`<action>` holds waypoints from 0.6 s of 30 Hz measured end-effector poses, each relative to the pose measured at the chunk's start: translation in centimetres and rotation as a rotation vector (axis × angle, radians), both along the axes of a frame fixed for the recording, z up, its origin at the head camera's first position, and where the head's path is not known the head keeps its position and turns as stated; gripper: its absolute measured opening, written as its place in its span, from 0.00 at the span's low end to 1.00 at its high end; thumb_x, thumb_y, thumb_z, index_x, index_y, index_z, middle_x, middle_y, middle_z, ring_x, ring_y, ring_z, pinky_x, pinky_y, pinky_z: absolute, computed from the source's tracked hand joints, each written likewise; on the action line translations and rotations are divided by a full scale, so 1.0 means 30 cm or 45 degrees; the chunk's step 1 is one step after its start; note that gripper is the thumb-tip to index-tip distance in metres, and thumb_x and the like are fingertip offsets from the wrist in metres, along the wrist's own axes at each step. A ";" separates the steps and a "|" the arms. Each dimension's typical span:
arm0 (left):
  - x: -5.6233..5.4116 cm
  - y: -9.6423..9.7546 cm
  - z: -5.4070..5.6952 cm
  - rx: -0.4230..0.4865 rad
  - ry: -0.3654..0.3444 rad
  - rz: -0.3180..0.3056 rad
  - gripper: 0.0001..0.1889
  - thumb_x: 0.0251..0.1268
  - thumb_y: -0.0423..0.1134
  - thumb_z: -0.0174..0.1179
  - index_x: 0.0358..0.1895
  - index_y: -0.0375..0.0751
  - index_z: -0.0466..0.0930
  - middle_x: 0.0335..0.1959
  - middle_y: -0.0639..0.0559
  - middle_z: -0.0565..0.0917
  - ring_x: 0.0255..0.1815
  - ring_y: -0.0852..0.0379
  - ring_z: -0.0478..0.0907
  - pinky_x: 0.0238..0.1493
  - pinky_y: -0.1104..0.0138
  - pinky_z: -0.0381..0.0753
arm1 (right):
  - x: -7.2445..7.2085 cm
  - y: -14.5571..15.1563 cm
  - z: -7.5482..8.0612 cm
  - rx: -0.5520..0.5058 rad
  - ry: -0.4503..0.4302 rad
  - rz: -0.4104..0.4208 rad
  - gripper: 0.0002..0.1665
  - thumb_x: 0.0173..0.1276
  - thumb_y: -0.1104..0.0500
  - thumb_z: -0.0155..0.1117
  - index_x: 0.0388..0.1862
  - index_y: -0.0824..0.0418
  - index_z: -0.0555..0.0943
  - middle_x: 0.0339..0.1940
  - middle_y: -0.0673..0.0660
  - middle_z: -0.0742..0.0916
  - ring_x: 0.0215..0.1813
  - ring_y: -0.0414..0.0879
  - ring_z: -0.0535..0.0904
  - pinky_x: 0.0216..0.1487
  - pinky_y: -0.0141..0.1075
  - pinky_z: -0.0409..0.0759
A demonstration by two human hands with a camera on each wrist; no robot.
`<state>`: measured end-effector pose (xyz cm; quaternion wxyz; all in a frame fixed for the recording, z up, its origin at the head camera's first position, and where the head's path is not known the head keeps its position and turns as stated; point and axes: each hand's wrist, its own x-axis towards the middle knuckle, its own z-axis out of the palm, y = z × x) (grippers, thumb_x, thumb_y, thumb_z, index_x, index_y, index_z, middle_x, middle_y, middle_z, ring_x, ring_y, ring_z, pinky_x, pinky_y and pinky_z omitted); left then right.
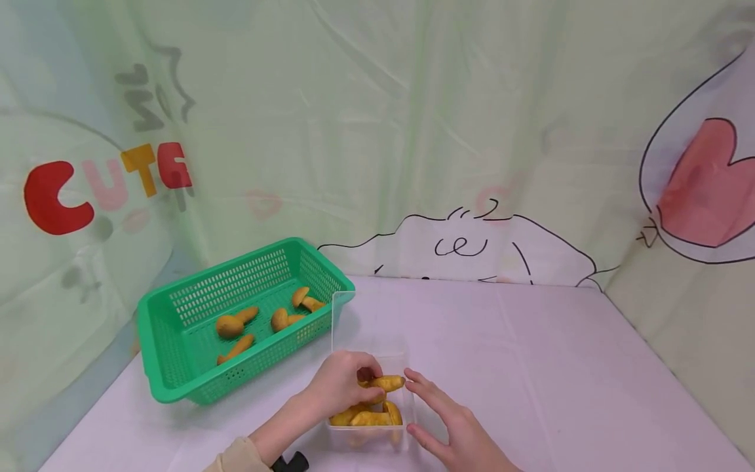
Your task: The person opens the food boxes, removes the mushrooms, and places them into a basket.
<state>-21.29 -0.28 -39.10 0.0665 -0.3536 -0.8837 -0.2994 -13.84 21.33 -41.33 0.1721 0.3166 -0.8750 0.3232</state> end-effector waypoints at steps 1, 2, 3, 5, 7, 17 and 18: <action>0.000 -0.003 -0.002 0.023 -0.012 0.003 0.07 0.48 0.39 0.71 0.27 0.46 0.82 0.20 0.64 0.77 0.21 0.71 0.68 0.24 0.81 0.69 | 0.000 0.000 0.000 0.001 0.004 0.003 0.36 0.57 0.60 0.69 0.65 0.55 0.69 0.65 0.53 0.72 0.62 0.38 0.69 0.51 0.31 0.76; 0.000 -0.005 -0.004 0.051 -0.029 0.006 0.07 0.48 0.39 0.71 0.27 0.45 0.82 0.20 0.64 0.77 0.21 0.71 0.68 0.24 0.81 0.69 | 0.000 -0.001 -0.001 0.002 0.002 0.004 0.36 0.57 0.60 0.69 0.65 0.55 0.69 0.65 0.53 0.72 0.62 0.38 0.68 0.51 0.30 0.76; 0.001 -0.008 -0.005 0.080 -0.046 0.010 0.07 0.48 0.39 0.71 0.27 0.46 0.82 0.21 0.64 0.77 0.21 0.71 0.68 0.24 0.81 0.70 | 0.001 -0.001 -0.001 0.001 0.005 0.007 0.36 0.57 0.60 0.69 0.65 0.54 0.69 0.65 0.52 0.72 0.62 0.38 0.68 0.51 0.30 0.75; 0.002 -0.014 -0.006 0.137 -0.065 0.016 0.07 0.48 0.39 0.71 0.27 0.45 0.81 0.21 0.63 0.77 0.22 0.70 0.69 0.25 0.80 0.71 | 0.000 -0.001 -0.003 0.001 0.011 0.016 0.36 0.57 0.61 0.69 0.65 0.54 0.69 0.65 0.53 0.72 0.63 0.37 0.68 0.52 0.28 0.74; 0.004 -0.021 -0.002 0.196 -0.067 0.015 0.07 0.49 0.38 0.71 0.28 0.44 0.81 0.22 0.62 0.78 0.23 0.69 0.71 0.26 0.80 0.72 | -0.001 -0.001 -0.005 -0.005 0.023 0.024 0.37 0.57 0.61 0.70 0.65 0.54 0.69 0.65 0.53 0.72 0.63 0.37 0.68 0.53 0.26 0.73; -0.014 -0.065 0.060 0.480 -0.027 -0.076 0.07 0.49 0.30 0.69 0.31 0.37 0.82 0.27 0.53 0.83 0.26 0.66 0.77 0.30 0.75 0.80 | 0.000 -0.003 -0.005 -0.004 0.051 0.000 0.37 0.55 0.62 0.71 0.64 0.53 0.69 0.64 0.53 0.73 0.62 0.40 0.69 0.53 0.26 0.73; -0.016 -0.070 0.066 0.507 -0.007 -0.074 0.07 0.49 0.30 0.69 0.31 0.37 0.82 0.27 0.52 0.83 0.26 0.66 0.78 0.29 0.74 0.80 | 0.001 -0.003 -0.004 -0.003 0.047 -0.001 0.37 0.55 0.62 0.71 0.64 0.53 0.69 0.64 0.53 0.73 0.62 0.40 0.69 0.52 0.27 0.74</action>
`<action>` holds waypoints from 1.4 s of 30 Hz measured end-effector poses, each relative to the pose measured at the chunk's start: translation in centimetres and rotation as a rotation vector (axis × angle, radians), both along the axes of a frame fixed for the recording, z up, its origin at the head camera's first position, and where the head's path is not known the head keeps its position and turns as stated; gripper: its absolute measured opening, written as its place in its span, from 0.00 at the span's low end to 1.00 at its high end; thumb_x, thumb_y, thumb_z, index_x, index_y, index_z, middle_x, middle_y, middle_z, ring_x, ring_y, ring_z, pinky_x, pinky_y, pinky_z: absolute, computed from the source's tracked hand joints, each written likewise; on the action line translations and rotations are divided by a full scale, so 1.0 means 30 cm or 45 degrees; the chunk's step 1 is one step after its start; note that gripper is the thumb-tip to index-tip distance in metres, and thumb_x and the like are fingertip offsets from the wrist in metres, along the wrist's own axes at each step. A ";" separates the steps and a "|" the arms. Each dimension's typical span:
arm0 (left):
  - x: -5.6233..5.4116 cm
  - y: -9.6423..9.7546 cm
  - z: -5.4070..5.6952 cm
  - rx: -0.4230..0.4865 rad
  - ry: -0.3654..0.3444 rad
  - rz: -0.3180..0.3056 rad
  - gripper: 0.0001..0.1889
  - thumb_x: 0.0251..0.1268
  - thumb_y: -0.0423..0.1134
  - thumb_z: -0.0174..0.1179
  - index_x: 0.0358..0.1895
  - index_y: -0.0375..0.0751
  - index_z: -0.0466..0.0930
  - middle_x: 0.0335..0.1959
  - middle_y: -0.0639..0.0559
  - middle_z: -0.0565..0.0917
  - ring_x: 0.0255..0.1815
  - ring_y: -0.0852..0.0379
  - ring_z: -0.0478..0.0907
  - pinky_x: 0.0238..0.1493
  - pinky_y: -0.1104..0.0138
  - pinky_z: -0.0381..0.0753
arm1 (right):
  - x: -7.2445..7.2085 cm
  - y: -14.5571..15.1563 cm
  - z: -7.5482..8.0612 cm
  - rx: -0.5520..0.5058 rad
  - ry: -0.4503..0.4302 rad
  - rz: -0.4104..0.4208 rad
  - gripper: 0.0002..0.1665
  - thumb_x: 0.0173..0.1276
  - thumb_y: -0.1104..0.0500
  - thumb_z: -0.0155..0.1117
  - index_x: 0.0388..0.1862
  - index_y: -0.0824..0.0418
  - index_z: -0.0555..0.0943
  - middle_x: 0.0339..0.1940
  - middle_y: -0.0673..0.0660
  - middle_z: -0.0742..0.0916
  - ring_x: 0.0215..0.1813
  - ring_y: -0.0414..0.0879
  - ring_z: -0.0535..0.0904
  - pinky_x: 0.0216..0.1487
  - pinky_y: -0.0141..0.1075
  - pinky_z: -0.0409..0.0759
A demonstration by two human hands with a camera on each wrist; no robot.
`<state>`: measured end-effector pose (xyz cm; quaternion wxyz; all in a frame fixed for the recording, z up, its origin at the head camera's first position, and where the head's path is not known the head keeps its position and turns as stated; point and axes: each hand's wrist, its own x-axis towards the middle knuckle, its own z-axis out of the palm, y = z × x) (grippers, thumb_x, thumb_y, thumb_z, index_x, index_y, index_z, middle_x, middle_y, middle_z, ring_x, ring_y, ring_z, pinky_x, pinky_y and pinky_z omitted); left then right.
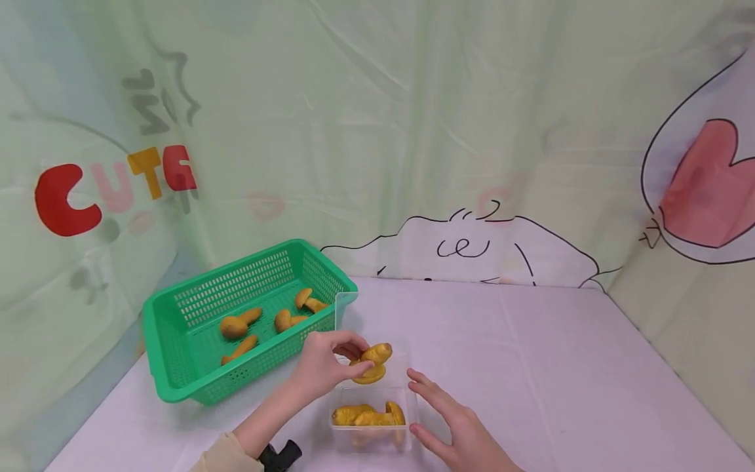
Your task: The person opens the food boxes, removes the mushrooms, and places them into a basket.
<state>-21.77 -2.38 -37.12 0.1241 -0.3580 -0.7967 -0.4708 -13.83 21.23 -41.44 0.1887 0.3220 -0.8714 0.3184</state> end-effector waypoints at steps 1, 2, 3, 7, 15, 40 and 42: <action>-0.002 -0.005 0.006 0.028 0.023 0.008 0.07 0.48 0.31 0.70 0.31 0.37 0.82 0.27 0.52 0.83 0.26 0.65 0.78 0.29 0.74 0.80 | 0.000 0.000 0.001 0.004 -0.006 -0.004 0.37 0.55 0.62 0.71 0.64 0.52 0.69 0.64 0.53 0.73 0.62 0.40 0.69 0.52 0.27 0.74; -0.004 -0.011 0.012 0.055 0.044 0.020 0.07 0.48 0.31 0.70 0.31 0.36 0.82 0.27 0.52 0.84 0.26 0.64 0.79 0.29 0.73 0.81 | 0.001 0.000 0.002 0.003 -0.014 -0.008 0.37 0.55 0.63 0.71 0.64 0.52 0.70 0.64 0.53 0.73 0.62 0.40 0.69 0.52 0.28 0.74; -0.005 -0.017 0.018 0.086 0.048 0.031 0.07 0.48 0.32 0.70 0.31 0.37 0.82 0.27 0.52 0.84 0.26 0.64 0.79 0.29 0.72 0.81 | 0.001 0.000 0.003 0.003 -0.023 -0.014 0.37 0.55 0.63 0.71 0.64 0.51 0.70 0.64 0.53 0.73 0.62 0.39 0.69 0.52 0.29 0.75; -0.012 -0.053 0.046 0.192 -0.008 0.074 0.08 0.47 0.33 0.71 0.32 0.38 0.83 0.27 0.53 0.84 0.26 0.61 0.80 0.30 0.69 0.82 | 0.001 0.000 0.003 0.010 -0.057 -0.038 0.36 0.55 0.62 0.71 0.64 0.50 0.70 0.64 0.51 0.73 0.62 0.39 0.69 0.50 0.32 0.77; -0.048 -0.163 0.108 0.380 -0.006 0.257 0.10 0.45 0.32 0.72 0.32 0.35 0.83 0.27 0.48 0.84 0.26 0.54 0.82 0.30 0.67 0.82 | -0.007 0.006 -0.013 -0.022 0.043 0.021 0.38 0.53 0.64 0.72 0.63 0.54 0.70 0.64 0.55 0.73 0.62 0.39 0.68 0.55 0.21 0.68; -0.156 -0.328 0.066 0.431 0.043 0.784 0.04 0.53 0.31 0.67 0.32 0.35 0.83 0.29 0.48 0.84 0.32 0.56 0.81 0.33 0.71 0.82 | -0.013 0.009 -0.019 -0.026 0.067 0.051 0.38 0.52 0.64 0.72 0.64 0.56 0.70 0.64 0.56 0.73 0.63 0.37 0.67 0.56 0.18 0.63; -0.154 -0.326 0.066 0.426 0.036 0.785 0.04 0.54 0.31 0.67 0.32 0.35 0.83 0.29 0.48 0.84 0.32 0.56 0.81 0.33 0.71 0.82 | -0.014 0.010 -0.023 -0.028 0.081 0.056 0.39 0.51 0.65 0.73 0.63 0.57 0.70 0.64 0.56 0.73 0.63 0.38 0.67 0.57 0.17 0.63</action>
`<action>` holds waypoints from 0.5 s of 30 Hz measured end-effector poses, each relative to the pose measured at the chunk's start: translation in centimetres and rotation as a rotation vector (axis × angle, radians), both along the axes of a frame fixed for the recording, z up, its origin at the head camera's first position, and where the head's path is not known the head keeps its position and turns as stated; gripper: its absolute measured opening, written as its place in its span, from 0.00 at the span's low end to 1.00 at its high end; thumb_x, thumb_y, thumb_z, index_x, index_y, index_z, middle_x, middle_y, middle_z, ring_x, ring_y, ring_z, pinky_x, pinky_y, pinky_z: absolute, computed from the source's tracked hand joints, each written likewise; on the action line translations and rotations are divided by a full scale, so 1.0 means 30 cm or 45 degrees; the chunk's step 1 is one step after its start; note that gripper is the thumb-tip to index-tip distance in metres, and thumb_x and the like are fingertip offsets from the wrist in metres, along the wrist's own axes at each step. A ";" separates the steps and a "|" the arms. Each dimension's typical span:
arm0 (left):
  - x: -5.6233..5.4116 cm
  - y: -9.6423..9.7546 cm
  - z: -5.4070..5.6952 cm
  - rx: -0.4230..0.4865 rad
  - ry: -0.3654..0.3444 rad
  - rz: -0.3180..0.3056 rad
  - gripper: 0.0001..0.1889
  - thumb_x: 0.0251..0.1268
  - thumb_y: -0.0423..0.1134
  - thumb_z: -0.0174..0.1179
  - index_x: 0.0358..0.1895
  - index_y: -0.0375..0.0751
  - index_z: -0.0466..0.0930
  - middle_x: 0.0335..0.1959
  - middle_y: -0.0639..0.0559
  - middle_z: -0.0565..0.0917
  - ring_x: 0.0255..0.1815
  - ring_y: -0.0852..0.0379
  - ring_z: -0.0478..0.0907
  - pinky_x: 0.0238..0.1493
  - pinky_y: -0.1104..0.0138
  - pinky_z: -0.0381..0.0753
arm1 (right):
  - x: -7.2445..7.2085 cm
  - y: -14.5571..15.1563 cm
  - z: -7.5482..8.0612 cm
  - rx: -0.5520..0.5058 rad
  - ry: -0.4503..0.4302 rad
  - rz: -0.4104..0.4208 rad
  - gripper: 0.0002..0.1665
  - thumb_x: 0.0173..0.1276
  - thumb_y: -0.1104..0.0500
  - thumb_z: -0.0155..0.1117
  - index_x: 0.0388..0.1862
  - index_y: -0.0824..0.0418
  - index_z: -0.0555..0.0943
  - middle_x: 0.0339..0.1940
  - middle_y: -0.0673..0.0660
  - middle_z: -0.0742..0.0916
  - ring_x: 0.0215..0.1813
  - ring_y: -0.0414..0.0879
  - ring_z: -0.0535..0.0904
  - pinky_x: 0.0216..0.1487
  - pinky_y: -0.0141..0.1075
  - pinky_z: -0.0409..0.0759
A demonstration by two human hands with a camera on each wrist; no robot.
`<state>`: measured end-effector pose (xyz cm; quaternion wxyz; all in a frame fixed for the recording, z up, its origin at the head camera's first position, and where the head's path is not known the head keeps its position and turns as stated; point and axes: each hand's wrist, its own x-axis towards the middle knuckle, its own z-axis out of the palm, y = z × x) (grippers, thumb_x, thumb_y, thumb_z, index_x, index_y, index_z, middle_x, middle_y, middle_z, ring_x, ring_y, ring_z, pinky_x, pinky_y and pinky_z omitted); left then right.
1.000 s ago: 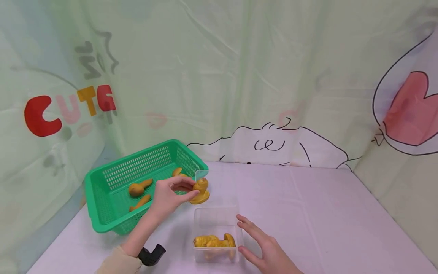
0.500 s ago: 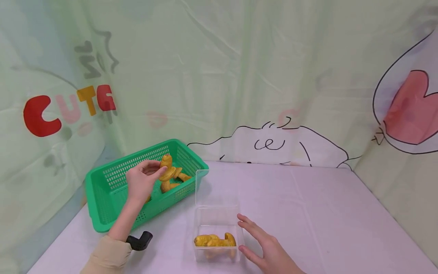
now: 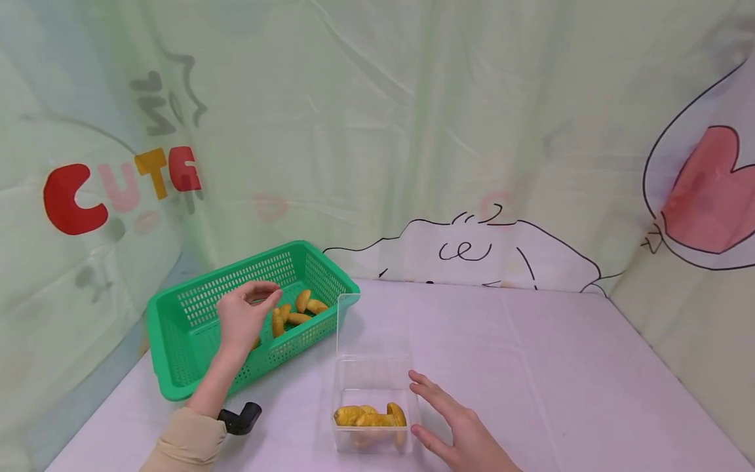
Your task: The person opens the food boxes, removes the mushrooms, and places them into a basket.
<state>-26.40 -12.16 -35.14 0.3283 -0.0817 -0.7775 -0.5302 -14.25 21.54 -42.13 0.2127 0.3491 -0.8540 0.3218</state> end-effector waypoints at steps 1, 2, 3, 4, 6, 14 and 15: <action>0.002 0.002 -0.001 -0.003 -0.005 0.000 0.04 0.54 0.31 0.67 0.32 0.35 0.83 0.29 0.48 0.84 0.32 0.56 0.81 0.33 0.70 0.82 | 0.001 0.001 -0.003 0.000 0.005 0.004 0.39 0.51 0.65 0.73 0.63 0.57 0.70 0.64 0.56 0.73 0.63 0.38 0.67 0.57 0.17 0.62; 0.004 0.003 -0.003 -0.005 -0.009 0.002 0.04 0.53 0.31 0.67 0.32 0.35 0.83 0.29 0.48 0.84 0.32 0.56 0.81 0.32 0.70 0.82 | 0.001 0.002 -0.005 -0.001 0.006 0.005 0.39 0.51 0.66 0.73 0.63 0.57 0.70 0.63 0.56 0.73 0.63 0.38 0.67 0.57 0.17 0.62; 0.005 0.005 -0.004 -0.008 -0.011 0.004 0.04 0.53 0.31 0.66 0.33 0.35 0.83 0.29 0.48 0.84 0.32 0.56 0.81 0.32 0.70 0.82 | 0.001 0.003 -0.007 0.000 0.006 0.003 0.39 0.51 0.66 0.73 0.63 0.57 0.70 0.64 0.56 0.73 0.63 0.38 0.67 0.57 0.17 0.62; 0.007 0.008 -0.005 -0.012 -0.008 0.005 0.04 0.53 0.31 0.66 0.33 0.34 0.83 0.30 0.48 0.84 0.32 0.55 0.82 0.32 0.70 0.82 | 0.002 0.003 -0.008 0.000 0.008 0.005 0.39 0.50 0.66 0.73 0.63 0.57 0.70 0.63 0.57 0.73 0.63 0.38 0.67 0.57 0.17 0.62; 0.010 0.013 -0.006 -0.013 0.000 -0.004 0.05 0.53 0.31 0.66 0.33 0.33 0.83 0.30 0.48 0.84 0.32 0.55 0.82 0.32 0.69 0.82 | 0.002 0.003 -0.008 -0.003 0.007 0.007 0.39 0.50 0.66 0.73 0.63 0.57 0.70 0.64 0.57 0.73 0.63 0.39 0.68 0.57 0.17 0.62; 0.017 0.054 -0.002 0.164 -0.051 -0.232 0.07 0.51 0.30 0.68 0.34 0.34 0.84 0.31 0.46 0.84 0.34 0.54 0.82 0.36 0.70 0.82 | 0.007 -0.002 0.011 0.008 -0.043 0.002 0.37 0.54 0.65 0.71 0.64 0.56 0.69 0.65 0.57 0.72 0.64 0.41 0.67 0.57 0.19 0.64; 0.021 0.061 0.001 0.171 -0.053 -0.261 0.07 0.51 0.31 0.68 0.34 0.34 0.84 0.31 0.46 0.84 0.34 0.54 0.82 0.36 0.70 0.81 | 0.008 -0.001 0.013 0.010 -0.062 0.006 0.36 0.56 0.64 0.70 0.64 0.56 0.68 0.65 0.57 0.72 0.64 0.41 0.67 0.57 0.20 0.64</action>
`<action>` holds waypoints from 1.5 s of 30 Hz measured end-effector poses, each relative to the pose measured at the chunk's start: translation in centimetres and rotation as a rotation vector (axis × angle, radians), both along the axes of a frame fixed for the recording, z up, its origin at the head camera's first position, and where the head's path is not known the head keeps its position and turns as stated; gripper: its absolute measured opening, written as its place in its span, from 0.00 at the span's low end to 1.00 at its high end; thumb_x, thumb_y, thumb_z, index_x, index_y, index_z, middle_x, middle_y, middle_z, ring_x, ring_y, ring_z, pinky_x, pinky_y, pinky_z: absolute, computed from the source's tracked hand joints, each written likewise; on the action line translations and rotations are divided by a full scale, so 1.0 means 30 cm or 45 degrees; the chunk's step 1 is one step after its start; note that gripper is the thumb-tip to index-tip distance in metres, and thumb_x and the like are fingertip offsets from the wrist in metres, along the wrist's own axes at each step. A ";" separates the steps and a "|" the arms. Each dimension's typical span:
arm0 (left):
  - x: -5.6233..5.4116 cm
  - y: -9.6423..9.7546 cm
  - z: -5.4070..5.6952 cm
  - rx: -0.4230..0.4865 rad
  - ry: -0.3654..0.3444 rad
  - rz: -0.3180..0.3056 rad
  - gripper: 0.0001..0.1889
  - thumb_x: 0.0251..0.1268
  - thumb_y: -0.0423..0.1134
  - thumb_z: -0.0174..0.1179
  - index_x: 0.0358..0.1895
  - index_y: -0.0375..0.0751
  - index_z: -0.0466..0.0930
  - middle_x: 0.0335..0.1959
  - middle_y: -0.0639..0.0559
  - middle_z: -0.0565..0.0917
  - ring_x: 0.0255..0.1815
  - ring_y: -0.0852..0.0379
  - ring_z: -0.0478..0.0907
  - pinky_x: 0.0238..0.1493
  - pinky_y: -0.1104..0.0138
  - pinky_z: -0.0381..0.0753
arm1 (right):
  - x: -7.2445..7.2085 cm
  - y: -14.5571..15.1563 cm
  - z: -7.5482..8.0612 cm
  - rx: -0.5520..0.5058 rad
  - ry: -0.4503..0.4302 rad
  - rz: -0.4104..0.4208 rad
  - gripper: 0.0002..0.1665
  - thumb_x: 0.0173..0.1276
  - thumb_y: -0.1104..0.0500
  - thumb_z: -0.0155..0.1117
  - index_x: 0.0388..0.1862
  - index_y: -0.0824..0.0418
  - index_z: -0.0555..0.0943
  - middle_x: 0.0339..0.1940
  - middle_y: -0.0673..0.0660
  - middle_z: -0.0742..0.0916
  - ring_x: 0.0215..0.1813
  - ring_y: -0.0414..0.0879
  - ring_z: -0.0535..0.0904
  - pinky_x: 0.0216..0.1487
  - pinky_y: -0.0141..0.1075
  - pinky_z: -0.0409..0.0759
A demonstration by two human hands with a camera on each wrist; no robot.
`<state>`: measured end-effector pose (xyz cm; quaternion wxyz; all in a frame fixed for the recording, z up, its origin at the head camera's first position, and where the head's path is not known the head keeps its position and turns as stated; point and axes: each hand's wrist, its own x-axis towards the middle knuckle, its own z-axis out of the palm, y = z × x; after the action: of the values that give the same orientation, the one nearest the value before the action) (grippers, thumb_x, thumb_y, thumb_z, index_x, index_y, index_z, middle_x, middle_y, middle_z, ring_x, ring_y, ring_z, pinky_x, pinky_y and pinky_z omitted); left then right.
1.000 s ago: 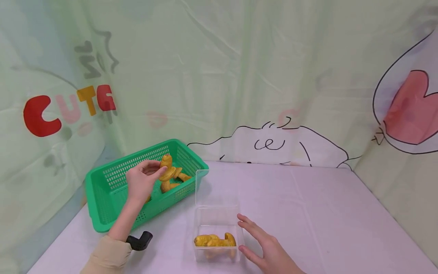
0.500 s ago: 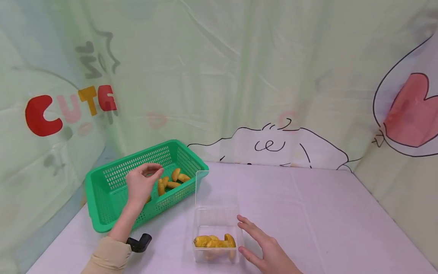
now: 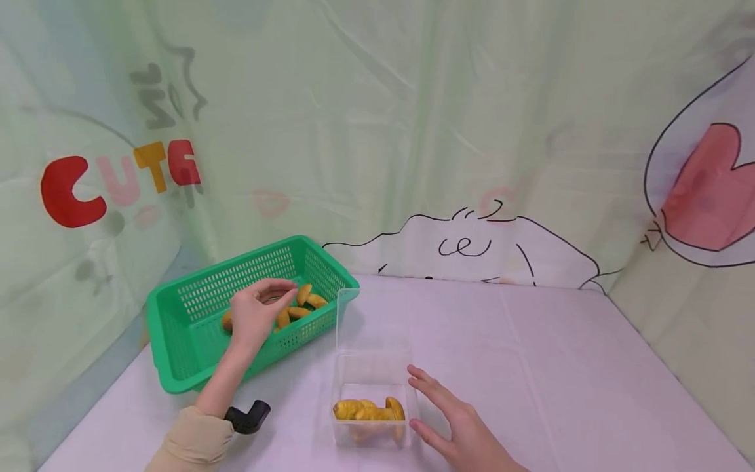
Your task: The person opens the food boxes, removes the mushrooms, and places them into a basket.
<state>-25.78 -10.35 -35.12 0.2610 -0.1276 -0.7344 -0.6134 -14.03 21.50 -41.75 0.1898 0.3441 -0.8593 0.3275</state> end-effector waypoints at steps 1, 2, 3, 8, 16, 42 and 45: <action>0.005 0.008 0.004 -0.002 0.006 -0.025 0.07 0.51 0.31 0.68 0.34 0.34 0.84 0.31 0.46 0.84 0.33 0.54 0.82 0.36 0.70 0.82 | -0.001 0.000 0.002 0.002 -0.017 0.005 0.36 0.57 0.63 0.69 0.64 0.56 0.68 0.66 0.57 0.71 0.65 0.40 0.66 0.57 0.20 0.64; 0.013 0.016 0.009 0.001 0.009 -0.054 0.07 0.52 0.31 0.68 0.34 0.33 0.84 0.31 0.45 0.84 0.34 0.53 0.82 0.36 0.70 0.82 | -0.003 0.001 0.003 0.004 -0.032 0.010 0.35 0.58 0.63 0.68 0.65 0.56 0.68 0.66 0.56 0.71 0.65 0.40 0.65 0.58 0.20 0.64; 0.023 0.025 0.017 -0.003 0.015 -0.084 0.07 0.52 0.30 0.67 0.35 0.32 0.84 0.31 0.44 0.84 0.34 0.51 0.82 0.37 0.69 0.82 | -0.004 0.002 0.003 0.002 -0.040 0.024 0.35 0.59 0.62 0.68 0.65 0.57 0.67 0.66 0.57 0.70 0.65 0.41 0.65 0.58 0.21 0.64; 0.098 0.071 0.069 -0.043 0.049 -0.219 0.08 0.52 0.24 0.65 0.37 0.24 0.81 0.32 0.36 0.83 0.35 0.43 0.81 0.38 0.66 0.82 | -0.008 0.003 0.001 -0.013 -0.061 0.067 0.34 0.61 0.62 0.66 0.65 0.59 0.67 0.66 0.58 0.70 0.66 0.41 0.64 0.59 0.21 0.62; 0.146 0.115 0.082 -0.116 -0.002 -0.402 0.11 0.51 0.23 0.65 0.39 0.23 0.80 0.34 0.34 0.82 0.35 0.43 0.82 0.39 0.63 0.82 | -0.009 -0.002 -0.013 -0.041 0.045 0.034 0.39 0.52 0.67 0.72 0.64 0.59 0.69 0.64 0.59 0.72 0.64 0.41 0.67 0.57 0.18 0.63; 0.137 0.306 -0.083 -1.022 -0.252 -0.802 0.15 0.48 0.35 0.71 0.41 0.38 0.83 0.30 0.58 0.82 0.30 0.67 0.75 0.33 0.80 0.75 | -0.005 0.006 0.001 -0.014 -0.010 0.024 0.36 0.57 0.63 0.69 0.65 0.57 0.68 0.66 0.57 0.71 0.65 0.41 0.66 0.58 0.20 0.63; 0.141 0.322 -0.091 -1.219 -0.245 -0.764 0.14 0.48 0.36 0.71 0.41 0.38 0.84 0.29 0.57 0.82 0.29 0.66 0.74 0.32 0.80 0.74 | -0.006 0.002 -0.008 -0.038 0.048 0.020 0.39 0.52 0.67 0.72 0.64 0.59 0.69 0.64 0.59 0.72 0.64 0.41 0.67 0.57 0.18 0.63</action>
<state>-21.55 -0.68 -37.86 -0.0794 -0.3779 -0.8825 -0.2683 -14.21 21.57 -41.99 0.2086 0.3541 -0.8478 0.3351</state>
